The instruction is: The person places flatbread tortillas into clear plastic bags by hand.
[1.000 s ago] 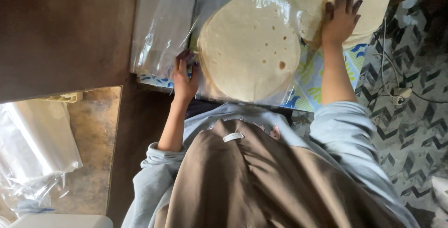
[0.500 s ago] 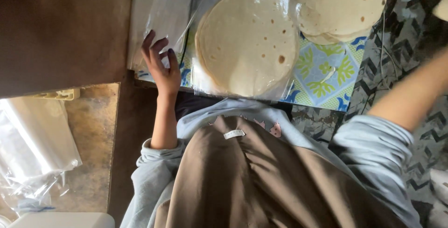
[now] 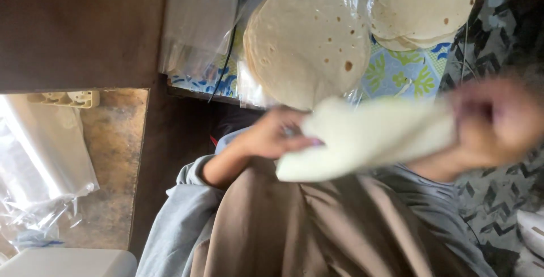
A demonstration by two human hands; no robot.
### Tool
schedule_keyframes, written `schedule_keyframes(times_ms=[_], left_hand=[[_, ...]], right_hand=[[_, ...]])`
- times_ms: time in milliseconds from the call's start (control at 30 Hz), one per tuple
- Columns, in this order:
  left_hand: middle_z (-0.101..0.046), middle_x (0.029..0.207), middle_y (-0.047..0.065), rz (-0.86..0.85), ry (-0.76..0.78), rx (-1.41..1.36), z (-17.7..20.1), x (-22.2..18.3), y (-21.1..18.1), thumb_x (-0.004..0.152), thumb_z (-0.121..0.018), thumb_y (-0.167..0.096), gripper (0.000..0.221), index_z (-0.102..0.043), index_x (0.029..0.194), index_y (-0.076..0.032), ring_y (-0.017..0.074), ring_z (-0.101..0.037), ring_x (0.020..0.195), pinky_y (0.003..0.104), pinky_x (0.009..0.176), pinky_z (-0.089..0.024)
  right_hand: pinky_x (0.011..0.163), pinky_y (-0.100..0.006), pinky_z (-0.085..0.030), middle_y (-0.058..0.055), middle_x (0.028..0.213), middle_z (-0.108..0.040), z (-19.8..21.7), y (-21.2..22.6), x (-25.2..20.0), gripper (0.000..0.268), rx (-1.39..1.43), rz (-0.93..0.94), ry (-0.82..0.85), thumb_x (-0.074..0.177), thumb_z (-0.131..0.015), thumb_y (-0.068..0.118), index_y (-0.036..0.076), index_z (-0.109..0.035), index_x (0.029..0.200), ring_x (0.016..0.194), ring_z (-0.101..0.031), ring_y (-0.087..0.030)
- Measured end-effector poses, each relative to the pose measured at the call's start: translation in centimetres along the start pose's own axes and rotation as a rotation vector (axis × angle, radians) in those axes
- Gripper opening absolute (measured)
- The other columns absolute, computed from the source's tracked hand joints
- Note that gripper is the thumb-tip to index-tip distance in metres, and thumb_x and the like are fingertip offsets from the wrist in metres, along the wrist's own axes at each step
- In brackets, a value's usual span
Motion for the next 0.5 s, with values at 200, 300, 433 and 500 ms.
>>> schedule_keyframes(times_ms=[200,300,433,500], left_hand=[[-0.075,0.105,0.013,0.098,-0.712,-0.202,11.4,1.8,13.1,0.106,-0.069,-0.016,0.026,-0.068,0.123,0.003,0.0132,-0.067,0.091,0.029,0.081,-0.057],[-0.078,0.103,0.013,0.231,-0.880,0.088,12.7,0.6,17.9,0.102,-0.072,-0.016,0.026,-0.065,0.118,0.003,0.0164,-0.077,0.091,0.030,0.079,-0.061],[-0.075,0.101,0.017,0.230,-0.876,0.387,11.5,-0.5,16.1,0.089,-0.075,-0.006,0.031,-0.064,0.116,0.003,0.0236,-0.075,0.083,0.034,0.071,-0.058],[-0.077,0.102,0.016,0.255,-0.892,0.374,11.3,-0.2,15.3,0.089,-0.072,-0.003,0.030,-0.065,0.117,0.001,0.0238,-0.075,0.080,0.034,0.070,-0.057]], right_hand=[[0.051,-0.029,-0.035,-0.001,0.078,-0.056,-19.9,-0.3,6.3,0.023,0.014,-0.224,0.128,0.113,-0.057,0.023,0.003,-0.066,0.106,0.058,-0.046,-0.011],[0.058,-0.025,-0.046,-0.001,0.093,-0.065,-22.9,-9.6,4.2,0.027,0.143,-0.445,0.190,0.112,-0.058,0.030,0.006,-0.066,0.122,0.071,-0.058,-0.009],[0.068,-0.027,-0.054,-0.006,0.097,-0.071,-23.0,-9.9,1.7,0.038,0.005,-0.271,0.232,0.092,-0.077,0.008,-0.001,-0.060,0.125,0.081,-0.067,-0.012],[0.073,-0.027,-0.056,-0.008,0.099,-0.074,-22.8,-9.1,1.1,0.041,-0.036,-0.213,0.233,0.088,-0.081,0.001,-0.002,-0.062,0.124,0.084,-0.070,-0.013]])
Point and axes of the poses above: each hand's wrist, its own x-axis towards the middle knuckle, its own z-axis out of the back of the hand, y = z × x, the point moved 5 cm from there along x, towards the middle knuckle
